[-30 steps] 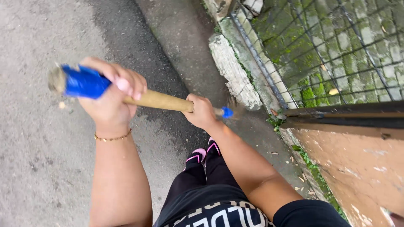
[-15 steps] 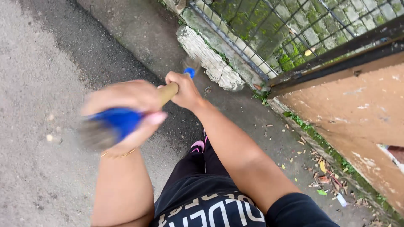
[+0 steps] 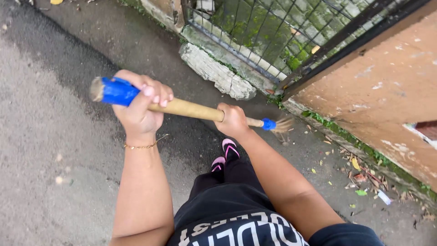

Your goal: Sweeping leaves and debris from the edge of a paved path next to a wall using a broom

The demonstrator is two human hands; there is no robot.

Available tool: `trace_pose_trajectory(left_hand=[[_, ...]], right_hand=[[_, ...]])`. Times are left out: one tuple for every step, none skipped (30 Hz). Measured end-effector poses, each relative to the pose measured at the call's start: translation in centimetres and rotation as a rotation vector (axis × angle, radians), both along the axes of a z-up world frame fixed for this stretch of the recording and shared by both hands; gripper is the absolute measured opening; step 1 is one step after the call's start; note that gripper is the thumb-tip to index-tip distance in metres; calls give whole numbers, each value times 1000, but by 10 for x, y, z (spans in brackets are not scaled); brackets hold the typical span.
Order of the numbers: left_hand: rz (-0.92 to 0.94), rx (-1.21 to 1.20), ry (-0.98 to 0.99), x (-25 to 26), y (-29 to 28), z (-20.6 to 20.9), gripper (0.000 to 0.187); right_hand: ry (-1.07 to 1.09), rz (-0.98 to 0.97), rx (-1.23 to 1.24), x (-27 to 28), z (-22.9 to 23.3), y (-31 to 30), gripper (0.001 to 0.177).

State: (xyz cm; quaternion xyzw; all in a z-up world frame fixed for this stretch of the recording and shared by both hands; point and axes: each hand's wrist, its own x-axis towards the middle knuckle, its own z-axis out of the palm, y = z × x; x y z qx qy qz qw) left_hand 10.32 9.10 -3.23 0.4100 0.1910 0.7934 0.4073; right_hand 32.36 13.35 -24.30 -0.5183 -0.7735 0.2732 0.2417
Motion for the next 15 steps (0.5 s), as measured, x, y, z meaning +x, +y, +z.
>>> trace_pose_trajectory(left_hand=[[-15, 3, -3, -2, -4, 12, 22], [-9, 71, 46, -2, -11, 23, 22], [-2, 140, 94, -3, -16, 33, 22], [-13, 138, 92, -1, -27, 49, 22], [-8, 185, 198, 1, -37, 67, 25], [-1, 239, 303, 3, -45, 84, 28], [-11, 243, 301, 10, -48, 86, 28], [-13, 224, 372, 17, -49, 89, 27], [-16, 205, 443, 25, -51, 92, 27], [-24, 206, 442, 27, -44, 72, 27], [-62, 189, 402, 29, -37, 53, 29], [-105, 173, 362, 30, -28, 34, 31], [-118, 174, 361, 34, -26, 27, 31], [-192, 169, 315, 40, -26, 19, 32], [-266, 163, 268, 46, -25, 11, 33]], right_hand=[[-3, -15, 3, -8, 10, 1, 18], [7, -1, 40, -13, 18, -3, 19], [16, 13, 78, -19, 25, -6, 20], [14, 2, 76, -33, 31, -12, 20], [137, 57, 72, -47, 37, -17, 19], [260, 112, 75, -61, 42, -19, 19], [259, 102, 78, -66, 46, -22, 19], [383, 151, 4, -70, 50, -25, 17], [508, 199, -71, -75, 53, -27, 16], [508, 191, -70, -69, 39, -31, 16], [532, 189, -81, -63, 24, -35, 16], [557, 182, -91, -58, 10, -37, 16], [558, 169, -89, -40, 5, -39, 16], [476, 145, -92, -20, -2, -42, 15], [394, 122, -97, 0, -8, -46, 15]])
